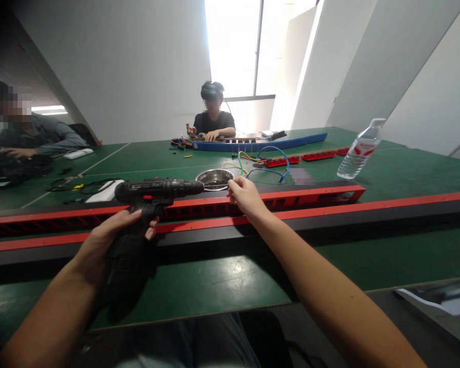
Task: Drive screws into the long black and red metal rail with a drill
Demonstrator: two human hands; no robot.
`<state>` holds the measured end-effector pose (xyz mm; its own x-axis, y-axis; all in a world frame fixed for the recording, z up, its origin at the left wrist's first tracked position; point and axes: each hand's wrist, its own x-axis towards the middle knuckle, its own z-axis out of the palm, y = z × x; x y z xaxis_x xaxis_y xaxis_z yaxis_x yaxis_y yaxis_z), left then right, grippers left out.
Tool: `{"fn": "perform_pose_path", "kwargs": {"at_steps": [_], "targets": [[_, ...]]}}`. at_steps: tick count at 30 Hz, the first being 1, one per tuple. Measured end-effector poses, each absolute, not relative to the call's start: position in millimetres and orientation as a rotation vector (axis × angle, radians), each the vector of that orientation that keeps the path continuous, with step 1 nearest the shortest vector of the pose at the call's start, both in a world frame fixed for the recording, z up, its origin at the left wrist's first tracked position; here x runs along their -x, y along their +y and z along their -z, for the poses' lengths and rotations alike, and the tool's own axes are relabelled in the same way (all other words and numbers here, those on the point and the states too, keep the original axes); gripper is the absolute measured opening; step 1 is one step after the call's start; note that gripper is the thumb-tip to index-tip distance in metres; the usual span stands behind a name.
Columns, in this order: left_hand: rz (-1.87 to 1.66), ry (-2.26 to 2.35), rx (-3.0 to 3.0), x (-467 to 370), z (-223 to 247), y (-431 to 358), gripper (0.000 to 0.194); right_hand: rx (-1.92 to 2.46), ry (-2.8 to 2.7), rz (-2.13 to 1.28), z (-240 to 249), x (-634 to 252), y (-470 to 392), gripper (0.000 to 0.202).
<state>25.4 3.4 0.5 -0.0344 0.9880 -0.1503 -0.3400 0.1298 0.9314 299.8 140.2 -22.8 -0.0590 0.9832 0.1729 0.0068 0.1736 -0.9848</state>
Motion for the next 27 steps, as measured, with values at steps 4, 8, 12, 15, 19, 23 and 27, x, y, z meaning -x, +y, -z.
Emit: {"fn": "perform_pose_path", "kwargs": {"at_steps": [4, 8, 12, 15, 19, 23, 27], "targets": [[-1.286, 1.049, -0.826, -24.5, 0.6, 4.0, 0.017, 1.088, -1.357, -1.071, 22.6, -300.2, 140.1, 0.022], [-1.298, 1.051, -0.797, -25.3, -0.2, 4.0, 0.017, 1.108, -1.375, -1.035, 22.8, -300.8, 140.1, 0.024], [-1.29, 1.059, -0.793, -25.8, -1.6, 3.3, 0.019, 1.118, -1.383, -1.023, 23.0, -300.6, 139.6, 0.024], [-1.297, 1.108, -0.819, -28.4, -1.1, 3.7, 0.022, 1.107, -1.392, -1.009, 24.4, -301.2, 140.4, 0.024], [-1.342, 1.16, -0.94, -34.9, -0.7, 5.3, 0.029, 1.072, -1.422, -0.961, 27.7, -303.9, 143.1, 0.027], [-1.319, 1.215, -1.089, -31.6, -13.9, 4.2, 0.032, 1.043, -1.521, -0.855, 28.5, -304.9, 141.8, 0.033], [-1.143, 1.404, -1.281, -9.1, -49.0, 0.1, 0.033, 1.026, -1.689, -0.789, 22.7, -302.1, 131.2, 0.035]]}}
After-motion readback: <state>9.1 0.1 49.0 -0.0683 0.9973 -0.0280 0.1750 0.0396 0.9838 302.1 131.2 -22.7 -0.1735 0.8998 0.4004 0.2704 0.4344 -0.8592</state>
